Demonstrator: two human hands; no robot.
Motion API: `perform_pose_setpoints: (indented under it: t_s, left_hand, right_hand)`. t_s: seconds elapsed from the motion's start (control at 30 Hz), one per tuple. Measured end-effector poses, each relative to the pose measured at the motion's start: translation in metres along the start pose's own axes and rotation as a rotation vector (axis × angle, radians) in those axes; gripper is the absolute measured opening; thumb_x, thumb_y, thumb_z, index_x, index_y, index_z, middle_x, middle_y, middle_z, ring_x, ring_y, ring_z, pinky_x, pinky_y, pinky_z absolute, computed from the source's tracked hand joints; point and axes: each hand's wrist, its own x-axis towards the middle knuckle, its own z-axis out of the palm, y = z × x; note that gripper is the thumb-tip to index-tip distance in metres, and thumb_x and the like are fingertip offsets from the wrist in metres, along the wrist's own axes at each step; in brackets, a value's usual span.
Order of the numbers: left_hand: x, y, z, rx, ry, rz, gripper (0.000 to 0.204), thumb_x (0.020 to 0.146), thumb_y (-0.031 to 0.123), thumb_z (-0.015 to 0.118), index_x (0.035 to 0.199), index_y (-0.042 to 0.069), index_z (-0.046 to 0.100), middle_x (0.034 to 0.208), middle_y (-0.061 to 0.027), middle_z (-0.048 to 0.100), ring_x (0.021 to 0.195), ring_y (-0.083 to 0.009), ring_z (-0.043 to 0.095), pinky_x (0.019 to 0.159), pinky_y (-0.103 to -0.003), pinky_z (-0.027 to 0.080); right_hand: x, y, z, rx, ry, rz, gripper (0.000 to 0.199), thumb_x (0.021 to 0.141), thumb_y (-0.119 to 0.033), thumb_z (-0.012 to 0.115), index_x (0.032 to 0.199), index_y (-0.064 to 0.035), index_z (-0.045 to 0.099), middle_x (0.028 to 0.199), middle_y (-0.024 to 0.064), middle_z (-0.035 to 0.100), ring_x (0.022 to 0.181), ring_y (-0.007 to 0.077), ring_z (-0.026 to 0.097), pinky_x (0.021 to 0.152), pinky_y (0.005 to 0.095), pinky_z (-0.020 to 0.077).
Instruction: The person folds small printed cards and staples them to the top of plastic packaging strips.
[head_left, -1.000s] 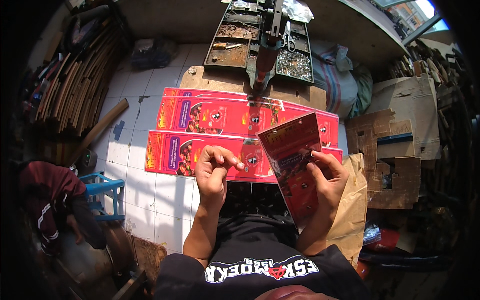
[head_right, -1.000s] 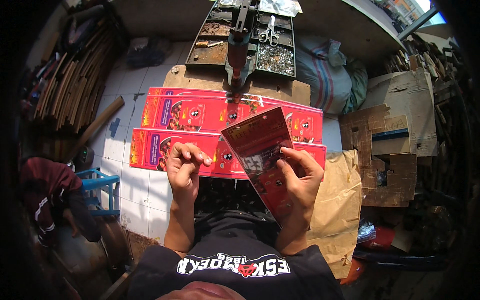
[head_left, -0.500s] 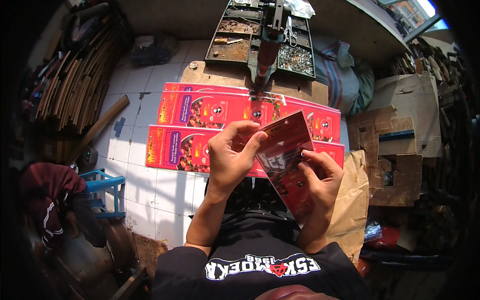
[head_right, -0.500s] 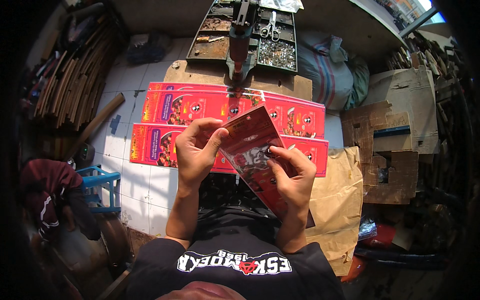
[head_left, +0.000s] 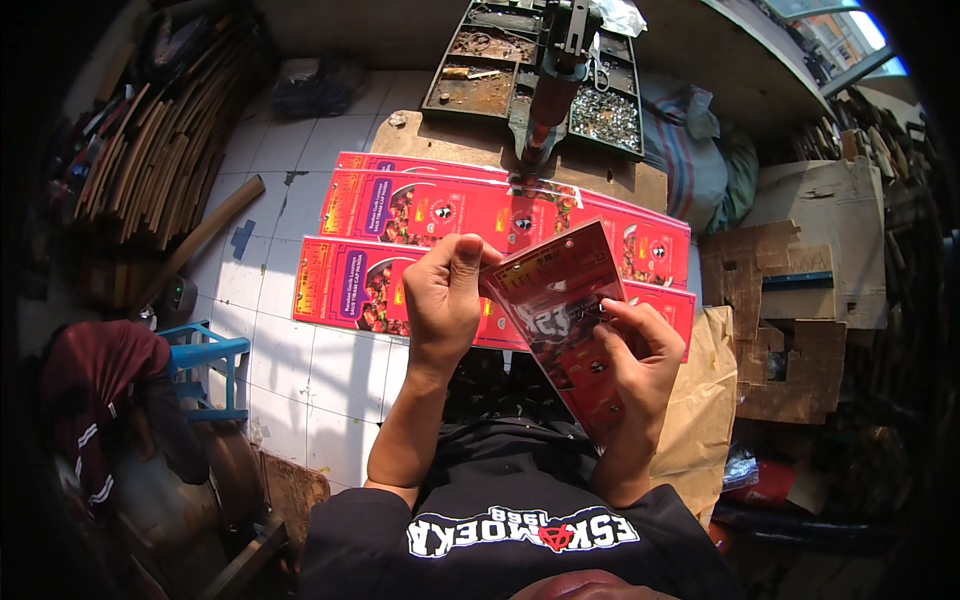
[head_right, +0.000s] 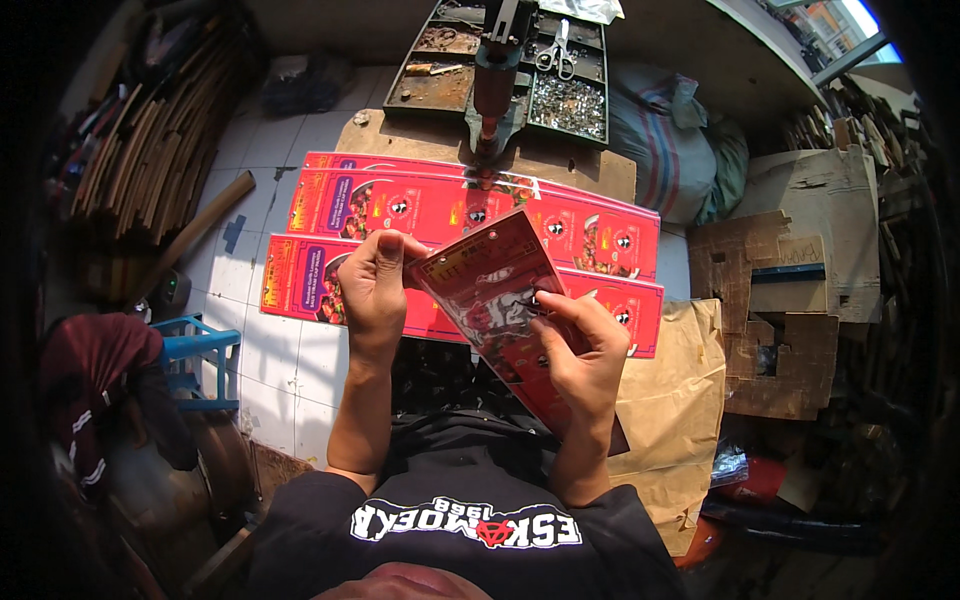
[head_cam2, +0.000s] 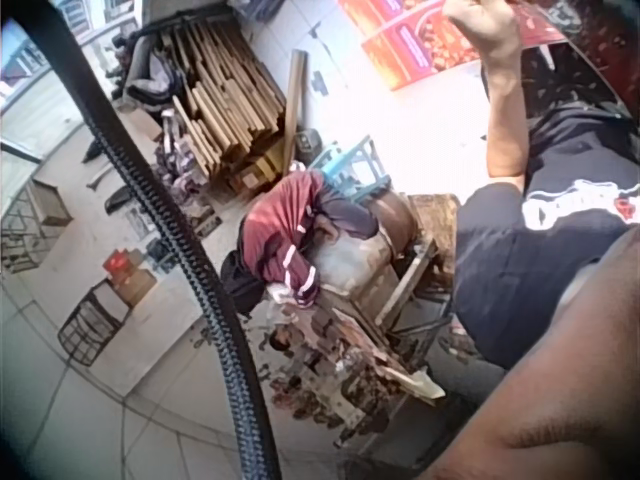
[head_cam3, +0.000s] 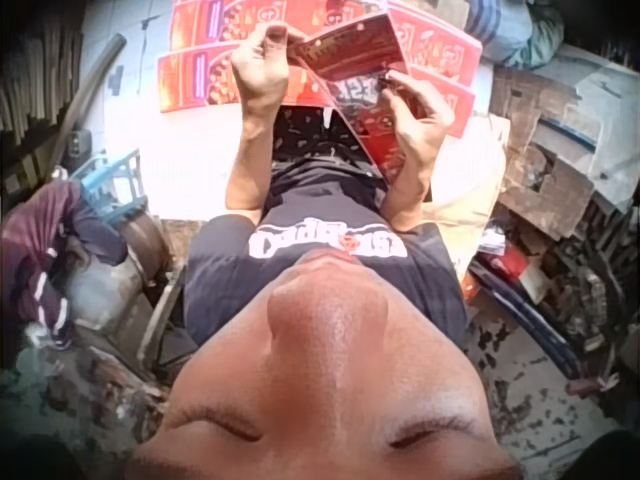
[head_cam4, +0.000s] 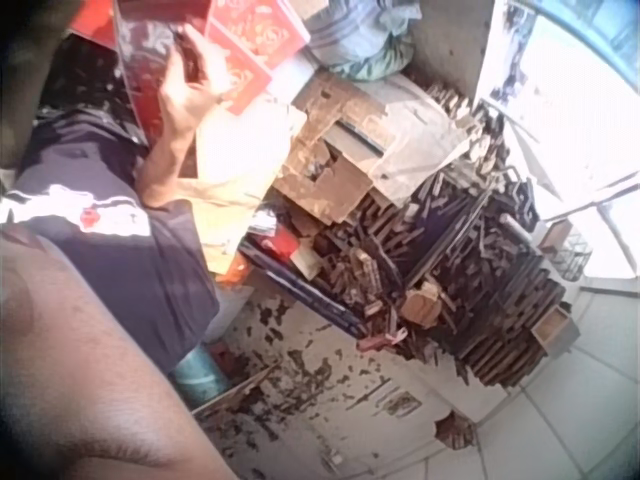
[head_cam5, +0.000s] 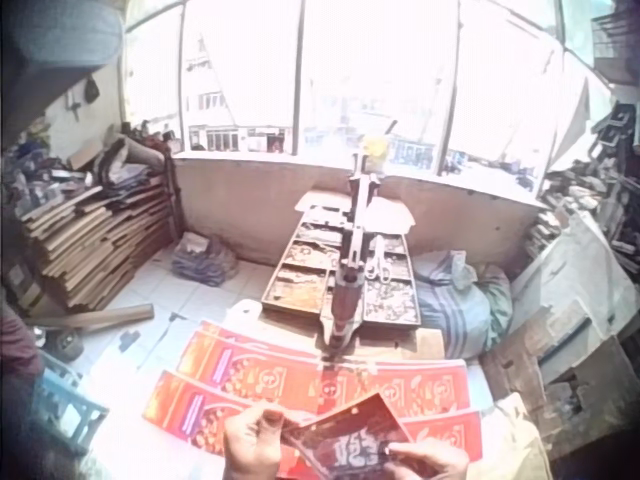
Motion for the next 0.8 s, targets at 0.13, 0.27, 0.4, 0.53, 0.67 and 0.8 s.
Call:
perform_pose_setpoints:
  t_s: [0.13, 0.27, 0.4, 0.53, 0.67, 0.8]
  left_hand:
    - [0.000, 0.006, -0.001, -0.134, -0.158, -0.104, 0.017, 0.094, 0.009, 0.063, 0.102, -0.006, 0.062, 0.092, -0.0093, 0.069, 0.087, -0.0123, 0.065, 0.077, -0.026, 0.053]
    - [-0.006, 0.005, -0.001, -0.187, -0.248, -0.095, 0.023, 0.090, 0.001, 0.065, 0.111, -0.008, 0.061, 0.101, -0.0135, 0.069, 0.095, -0.0144, 0.065, 0.086, -0.028, 0.052]
    - [-0.012, -0.003, 0.001, -0.149, -0.177, -0.087, 0.017, 0.090, 0.000, 0.065, 0.105, -0.007, 0.065, 0.092, -0.0097, 0.071, 0.083, -0.0097, 0.065, 0.073, -0.023, 0.052]
    - [-0.014, -0.004, 0.001, -0.045, -0.162, -0.055, 0.013, 0.091, 0.002, 0.066, 0.101, -0.006, 0.066, 0.088, -0.0084, 0.072, 0.077, -0.0073, 0.064, 0.067, -0.021, 0.051]
    - [-0.015, -0.004, -0.006, 0.001, -0.206, -0.132, 0.012, 0.092, 0.005, 0.065, 0.100, -0.005, 0.066, 0.088, -0.0086, 0.072, 0.077, -0.0070, 0.063, 0.066, -0.021, 0.050]
    - [-0.020, 0.001, -0.018, -0.115, -0.276, -0.196, 0.017, 0.095, 0.010, 0.063, 0.103, -0.005, 0.065, 0.091, -0.0082, 0.071, 0.080, -0.0073, 0.063, 0.065, -0.022, 0.050]
  right_hand:
    - [0.000, -0.002, 0.001, 0.022, -0.004, 0.031, 0.030, 0.074, 0.013, 0.070, 0.103, 0.0026, 0.071, 0.082, 0.0036, 0.061, 0.074, 0.0085, 0.060, 0.066, 0.0198, 0.0459]
    - [-0.001, -0.001, 0.000, 0.024, -0.009, 0.006, 0.031, 0.074, 0.013, 0.070, 0.103, 0.0025, 0.070, 0.081, 0.0034, 0.061, 0.074, 0.0081, 0.060, 0.066, 0.0197, 0.0461]
    - [-0.002, 0.000, 0.001, 0.034, 0.000, -0.004, 0.031, 0.074, 0.014, 0.070, 0.103, 0.0023, 0.070, 0.081, 0.0031, 0.060, 0.072, 0.0076, 0.059, 0.065, 0.0192, 0.0450]
    - [-0.004, -0.002, 0.001, 0.016, 0.004, -0.006, 0.031, 0.074, 0.014, 0.070, 0.103, 0.0020, 0.071, 0.081, 0.0029, 0.061, 0.072, 0.0073, 0.058, 0.064, 0.0187, 0.0441]
    - [-0.006, -0.002, 0.002, -0.004, -0.003, -0.004, 0.031, 0.074, 0.014, 0.070, 0.102, 0.0022, 0.071, 0.082, 0.0034, 0.061, 0.072, 0.0075, 0.059, 0.064, 0.0192, 0.0450]
    - [-0.007, -0.003, 0.006, 0.013, -0.065, 0.007, 0.031, 0.074, 0.015, 0.069, 0.102, 0.0031, 0.070, 0.082, 0.0057, 0.063, 0.074, 0.0093, 0.061, 0.068, 0.0212, 0.0486]
